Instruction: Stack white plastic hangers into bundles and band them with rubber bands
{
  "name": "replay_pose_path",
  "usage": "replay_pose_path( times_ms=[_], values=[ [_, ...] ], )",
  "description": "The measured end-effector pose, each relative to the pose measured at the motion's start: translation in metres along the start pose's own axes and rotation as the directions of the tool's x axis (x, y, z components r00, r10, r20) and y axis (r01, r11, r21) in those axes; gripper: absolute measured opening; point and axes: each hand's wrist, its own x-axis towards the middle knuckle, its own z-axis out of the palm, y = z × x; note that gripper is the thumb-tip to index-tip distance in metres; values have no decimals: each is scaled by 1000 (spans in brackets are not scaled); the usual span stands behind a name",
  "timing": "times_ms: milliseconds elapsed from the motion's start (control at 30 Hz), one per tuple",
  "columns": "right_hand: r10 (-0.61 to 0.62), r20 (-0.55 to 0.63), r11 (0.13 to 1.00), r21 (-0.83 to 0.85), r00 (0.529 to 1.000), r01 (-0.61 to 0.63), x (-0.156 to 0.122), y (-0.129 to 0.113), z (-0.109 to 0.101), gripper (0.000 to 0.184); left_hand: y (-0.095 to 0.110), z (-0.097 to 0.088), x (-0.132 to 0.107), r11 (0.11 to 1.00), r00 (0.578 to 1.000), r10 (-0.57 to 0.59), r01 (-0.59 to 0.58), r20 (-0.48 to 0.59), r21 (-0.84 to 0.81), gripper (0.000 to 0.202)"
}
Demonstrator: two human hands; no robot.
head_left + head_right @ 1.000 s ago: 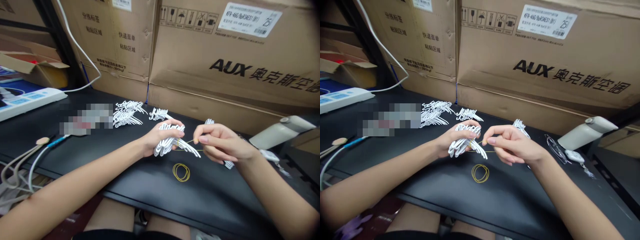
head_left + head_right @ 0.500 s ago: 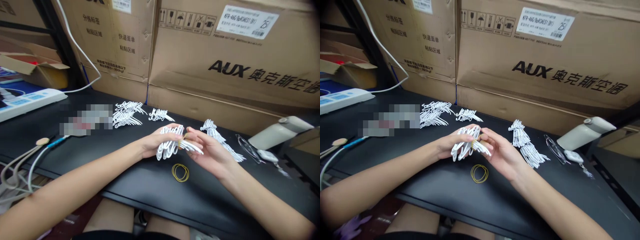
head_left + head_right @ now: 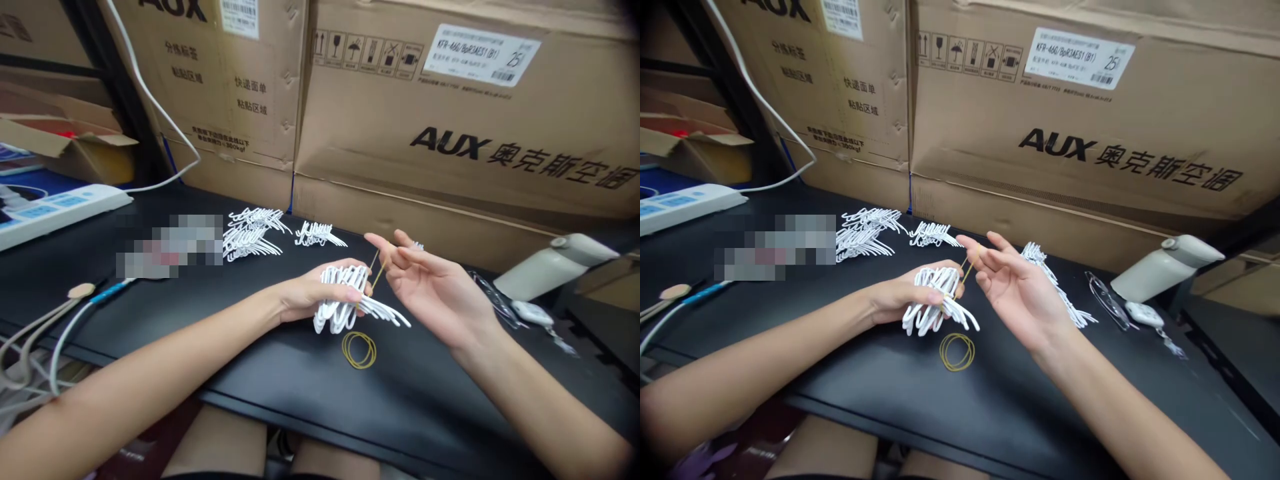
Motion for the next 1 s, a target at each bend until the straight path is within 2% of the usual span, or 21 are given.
replay_pose_path(
  times_ms=[67,167,233,267,333,433,533,600,733,867,933,1000],
  values=[
    [-192,32,967,-167,981,194,-1,4,1,23,1,-1,0,999,999,23,-22,-24,24,49],
    [-488,48,802,-371,872,469,-1,15,2,26,0,0,-1,997,999,44,-42,-24,68,59],
    [-597,54,698,-456,800,552,0,22,2,26,-1,2,-1,992,999,42,-42,2,116,65],
    [-620,53,670,-485,783,562,1,25,1,26,-2,4,-2,988,999,41,-43,18,149,67],
    [-622,45,654,-519,782,550,3,28,-1,23,-3,5,-1,970,998,58,-64,34,233,68],
    [-522,65,712,-516,850,477,10,29,-6,26,-4,1,2,896,984,175,-156,-9,415,71],
    [-394,160,746,-519,905,417,20,33,-12,36,-4,-11,7,708,918,390,-253,-66,659,66],
    [-347,198,738,-545,917,397,26,38,-17,34,-5,-19,9,567,881,470,-248,-60,785,65],
    [-286,209,714,-605,935,353,33,47,-27,34,-8,-27,9,422,898,434,-130,-74,897,62],
    [-285,256,638,-669,924,382,32,45,-31,40,-9,-32,9,278,904,413,-8,-112,961,40],
    [-314,337,556,-693,888,459,29,41,-29,45,-9,-33,10,256,925,369,-2,-96,967,31],
    [-340,457,441,-695,822,569,26,39,-25,51,-8,-34,11,244,947,313,-10,-69,970,29]
  ],
)
